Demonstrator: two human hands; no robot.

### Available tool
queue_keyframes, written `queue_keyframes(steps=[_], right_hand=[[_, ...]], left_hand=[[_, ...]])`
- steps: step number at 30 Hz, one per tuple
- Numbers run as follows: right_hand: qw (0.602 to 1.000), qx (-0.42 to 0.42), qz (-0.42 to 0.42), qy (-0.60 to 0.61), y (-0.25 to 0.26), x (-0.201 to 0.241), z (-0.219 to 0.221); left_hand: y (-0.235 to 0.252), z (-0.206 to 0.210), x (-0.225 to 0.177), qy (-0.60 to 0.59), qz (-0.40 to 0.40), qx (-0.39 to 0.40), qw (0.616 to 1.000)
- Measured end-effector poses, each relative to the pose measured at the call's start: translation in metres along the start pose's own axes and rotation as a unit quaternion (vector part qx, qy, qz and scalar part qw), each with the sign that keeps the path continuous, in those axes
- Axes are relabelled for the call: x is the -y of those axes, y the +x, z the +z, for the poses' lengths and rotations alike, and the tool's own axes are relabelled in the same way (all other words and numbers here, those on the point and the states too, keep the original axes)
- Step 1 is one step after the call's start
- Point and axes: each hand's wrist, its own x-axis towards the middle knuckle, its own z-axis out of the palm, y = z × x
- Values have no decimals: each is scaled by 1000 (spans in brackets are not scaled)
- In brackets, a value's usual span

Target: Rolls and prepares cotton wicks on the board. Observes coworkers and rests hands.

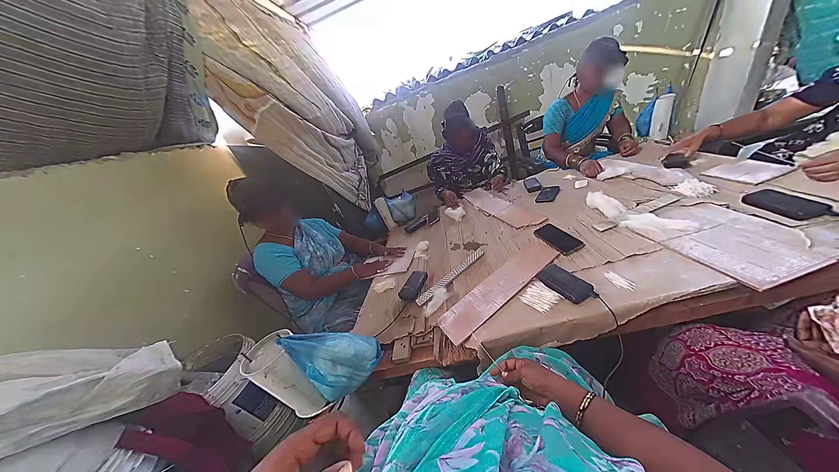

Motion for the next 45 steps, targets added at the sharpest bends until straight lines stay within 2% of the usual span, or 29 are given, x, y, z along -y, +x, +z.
queue_keyframes(steps=[3, 5, 8, 11, 13, 16, 18, 19, 21, 24, 26, 27, 29, 31, 33, 35, 39, 42, 45], right_hand=[[999, 6, 9, -39, -2, 2, -1], [999, 4, 8, -32, -1, 2, -2], [999, -10, 8, -39, -5, 3, 0], [999, -22, 11, -24, -6, 3, 2], [1000, -26, 11, -6, -6, 4, 1], [998, -43, 38, 32, -6, 3, 1], [997, -43, 50, 40, -6, 4, 1], [997, -43, 49, 44, -5, 3, 2], [996, -53, 59, 52, -7, 6, 4], [996, -60, 65, -6, -6, 11, 5], [982, -45, 34, -179, 0, 14, 4], [954, -31, 18, -298, 4, 18, 4], [868, 0, 10, -497, 15, 28, 9], [791, 39, 28, -610, 27, 31, 16], [755, 66, 45, -651, 38, 25, 21], [742, 85, 43, -664, 47, 20, 23], [704, 86, 41, -704, 54, 38, 23], [713, 28, 4, -701, 62, 69, 17], [739, -40, -90, -667, 77, 88, 8]], left_hand=[[17, 31, 85, 12, -176, -77, 981], [28, 51, 112, 2, -215, -72, 974], [42, 68, 128, 32, -175, -43, 983], [53, 71, 149, 89, -58, -57, 993], [62, 65, 161, 181, -75, -68, 978], [77, 46, 166, 329, -238, -5, 914], [86, 35, 172, 418, -323, 102, 843], [88, 31, 178, 438, -346, 155, 815], [88, 24, 188, 440, -359, 225, 792], [96, 11, 188, 437, -325, 229, 807], [107, 2, 180, 445, -284, 204, 825], [115, -2, 174, 443, -258, 193, 837], [132, -3, 160, 413, -189, 172, 874], [148, 5, 153, 347, -93, 156, 920], [164, 23, 160, 263, -11, 176, 949], [177, 42, 176, 194, 26, 220, 956], [188, 60, 227, 169, -15, 314, 934], [187, 43, 242, 129, -5, 291, 948], [202, 18, 228, 161, -54, 232, 958]])
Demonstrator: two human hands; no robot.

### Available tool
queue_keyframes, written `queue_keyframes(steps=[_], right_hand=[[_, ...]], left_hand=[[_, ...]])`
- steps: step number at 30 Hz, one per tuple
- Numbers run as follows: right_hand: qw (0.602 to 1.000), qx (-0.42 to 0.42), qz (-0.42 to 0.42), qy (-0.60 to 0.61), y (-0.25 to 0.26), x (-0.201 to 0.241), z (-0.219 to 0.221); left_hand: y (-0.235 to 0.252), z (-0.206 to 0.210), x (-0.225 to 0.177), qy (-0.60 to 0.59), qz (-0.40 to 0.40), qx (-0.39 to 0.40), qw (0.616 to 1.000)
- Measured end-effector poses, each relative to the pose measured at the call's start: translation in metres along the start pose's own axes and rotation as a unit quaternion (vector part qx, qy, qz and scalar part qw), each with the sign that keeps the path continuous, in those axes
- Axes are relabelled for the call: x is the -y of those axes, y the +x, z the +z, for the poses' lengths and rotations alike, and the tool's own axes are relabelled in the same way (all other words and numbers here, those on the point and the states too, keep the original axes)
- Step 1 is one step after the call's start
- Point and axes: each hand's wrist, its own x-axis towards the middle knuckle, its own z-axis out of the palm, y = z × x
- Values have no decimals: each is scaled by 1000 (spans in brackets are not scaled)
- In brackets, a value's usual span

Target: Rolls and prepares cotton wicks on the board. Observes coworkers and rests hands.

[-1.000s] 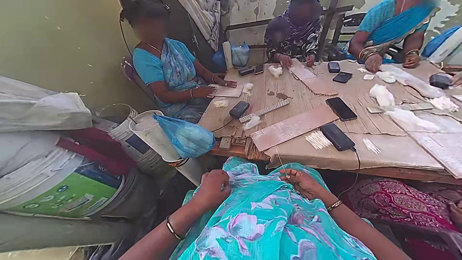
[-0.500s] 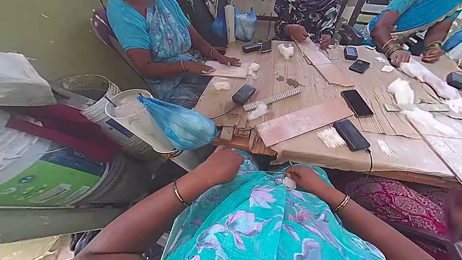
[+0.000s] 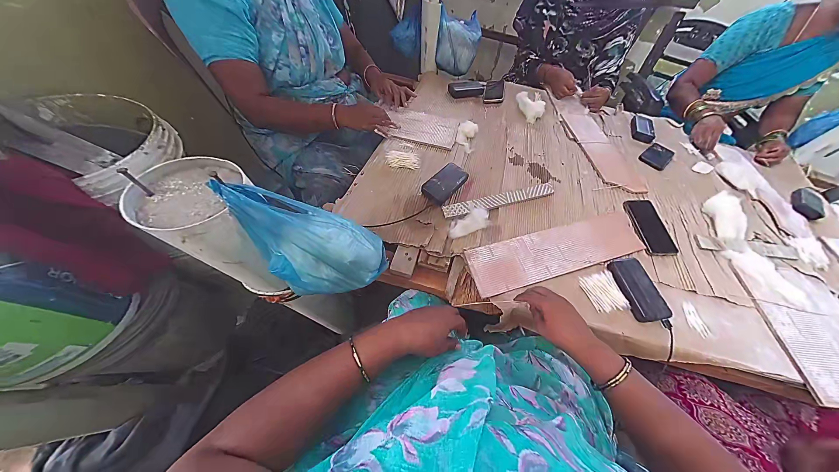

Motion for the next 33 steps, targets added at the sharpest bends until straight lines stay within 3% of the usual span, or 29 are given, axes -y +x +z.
queue_keyframes(steps=[4, 8, 13, 15, 18, 20, 22, 26, 33], right_hand=[[994, -108, 9, 8, 30, -3, -2], [991, -130, -13, -31, 46, -2, 7], [991, -90, 14, -100, 53, 4, 14], [984, -115, -2, -140, 55, 1, 18], [977, -112, -9, -181, 55, 1, 16], [967, -153, -54, -195, 55, -5, 20], [950, -216, -108, -199, 55, -12, 27], [931, -264, -147, -207, 55, -23, 33], [935, -260, -196, -142, 67, -28, 29]], left_hand=[[16, -24, -9, -14, -68, -188, 980], [36, -7, -9, 50, -100, -361, 926], [44, 7, -2, 107, -118, -370, 915], [46, 10, 1, 119, -118, -382, 909], [50, 14, 5, 154, -86, -451, 875], [55, 17, 5, 171, -83, -484, 854], [59, 16, 2, 157, -114, -450, 872], [64, 11, 1, 95, -174, -311, 930], [72, -9, 5, 75, -189, -258, 944]])
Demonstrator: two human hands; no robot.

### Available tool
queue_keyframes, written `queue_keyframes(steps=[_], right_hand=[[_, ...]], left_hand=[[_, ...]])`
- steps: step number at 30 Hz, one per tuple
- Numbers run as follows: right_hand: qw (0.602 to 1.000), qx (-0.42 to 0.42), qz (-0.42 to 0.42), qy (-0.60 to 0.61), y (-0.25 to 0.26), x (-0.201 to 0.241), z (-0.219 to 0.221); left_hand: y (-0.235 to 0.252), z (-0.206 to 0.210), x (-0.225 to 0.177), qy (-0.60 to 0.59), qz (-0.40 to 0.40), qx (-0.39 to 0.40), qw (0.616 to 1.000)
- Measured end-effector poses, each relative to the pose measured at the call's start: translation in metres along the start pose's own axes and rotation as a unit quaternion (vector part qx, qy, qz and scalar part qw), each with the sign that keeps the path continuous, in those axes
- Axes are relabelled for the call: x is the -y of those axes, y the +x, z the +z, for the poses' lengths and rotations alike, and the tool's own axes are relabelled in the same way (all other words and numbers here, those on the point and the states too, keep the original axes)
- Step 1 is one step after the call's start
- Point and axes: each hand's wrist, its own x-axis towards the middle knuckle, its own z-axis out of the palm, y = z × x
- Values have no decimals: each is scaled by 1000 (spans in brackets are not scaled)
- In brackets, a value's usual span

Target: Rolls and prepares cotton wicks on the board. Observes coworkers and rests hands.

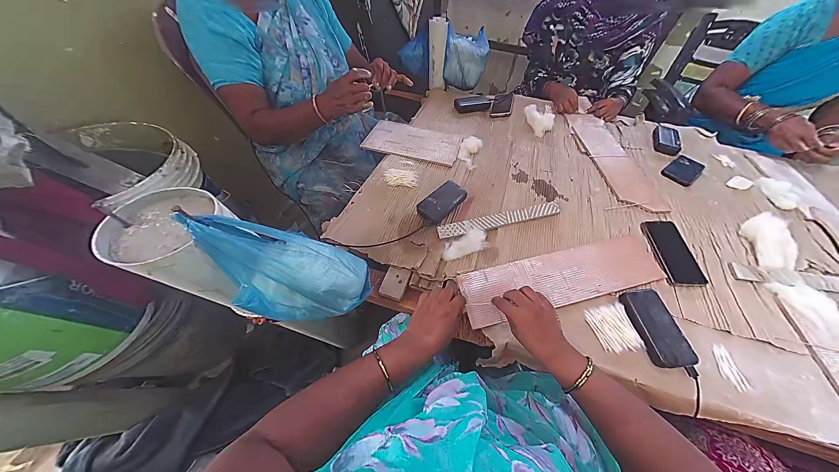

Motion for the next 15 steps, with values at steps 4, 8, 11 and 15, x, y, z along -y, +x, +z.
queue_keyframes(steps=[4, 8, 11, 15], right_hand=[[998, 11, 53, 24, 19, -11, -4], [985, 53, 149, 66, 55, -36, -6], [983, 58, 123, 120, 79, -55, 14], [972, 87, 104, 193, 105, -68, 40]], left_hand=[[8, -18, 2, -48, -34, 59, 997], [25, -33, 21, -141, -55, 7, 988], [56, -38, 31, -171, -51, -69, 981], [98, -40, 31, -187, -30, -111, 976]])
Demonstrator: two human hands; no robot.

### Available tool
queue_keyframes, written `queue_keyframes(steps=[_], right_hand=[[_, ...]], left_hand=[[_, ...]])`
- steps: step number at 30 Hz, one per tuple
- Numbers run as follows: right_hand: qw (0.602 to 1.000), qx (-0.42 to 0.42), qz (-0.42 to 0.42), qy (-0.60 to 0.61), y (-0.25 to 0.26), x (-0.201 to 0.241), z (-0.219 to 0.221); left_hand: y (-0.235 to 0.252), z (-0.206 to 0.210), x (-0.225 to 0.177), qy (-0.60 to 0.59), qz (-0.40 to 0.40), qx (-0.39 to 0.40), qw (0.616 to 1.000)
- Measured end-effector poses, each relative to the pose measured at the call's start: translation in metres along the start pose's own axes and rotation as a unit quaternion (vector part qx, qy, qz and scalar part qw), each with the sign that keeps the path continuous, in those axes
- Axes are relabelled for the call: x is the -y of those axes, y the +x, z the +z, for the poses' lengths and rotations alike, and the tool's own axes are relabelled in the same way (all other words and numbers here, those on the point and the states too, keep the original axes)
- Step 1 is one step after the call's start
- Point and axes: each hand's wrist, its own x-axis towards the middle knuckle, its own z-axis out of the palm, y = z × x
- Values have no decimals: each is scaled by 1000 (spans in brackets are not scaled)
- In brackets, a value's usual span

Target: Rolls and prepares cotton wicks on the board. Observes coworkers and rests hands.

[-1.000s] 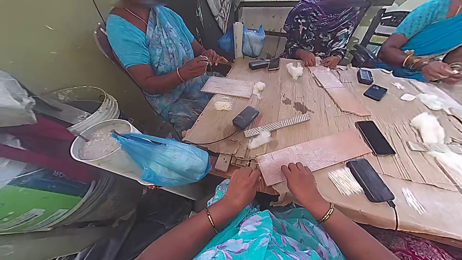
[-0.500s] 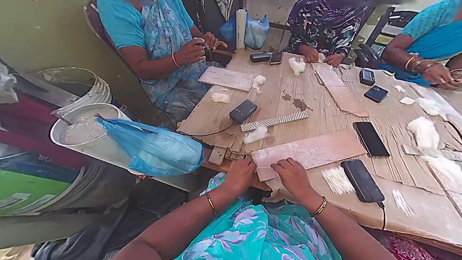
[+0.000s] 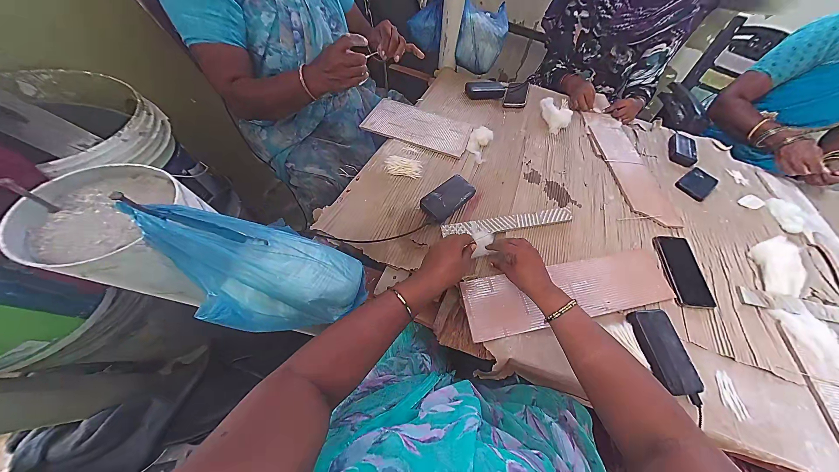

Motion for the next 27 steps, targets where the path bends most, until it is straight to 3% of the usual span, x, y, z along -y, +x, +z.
queue_keyframes(steps=[8, 11, 18, 22, 25, 27], right_hand=[[998, 32, -45, -27, 22, -8, 13], [998, 44, -25, -35, 24, -9, 15], [998, 36, 45, -14, 24, 3, 13], [997, 38, 71, -9, 24, 11, 14], [998, 50, 43, 14, 24, 5, 10], [996, 70, 35, 40, 18, 1, 2]], left_hand=[[44, 22, 23, -9, -30, 37, 999], [47, 18, 22, 8, -51, 79, 996], [48, 16, 22, 12, -78, 94, 992], [46, 18, 26, 1, -66, 86, 994], [44, 24, 32, 15, -37, 63, 997], [45, 20, 30, 41, -34, 88, 995]])
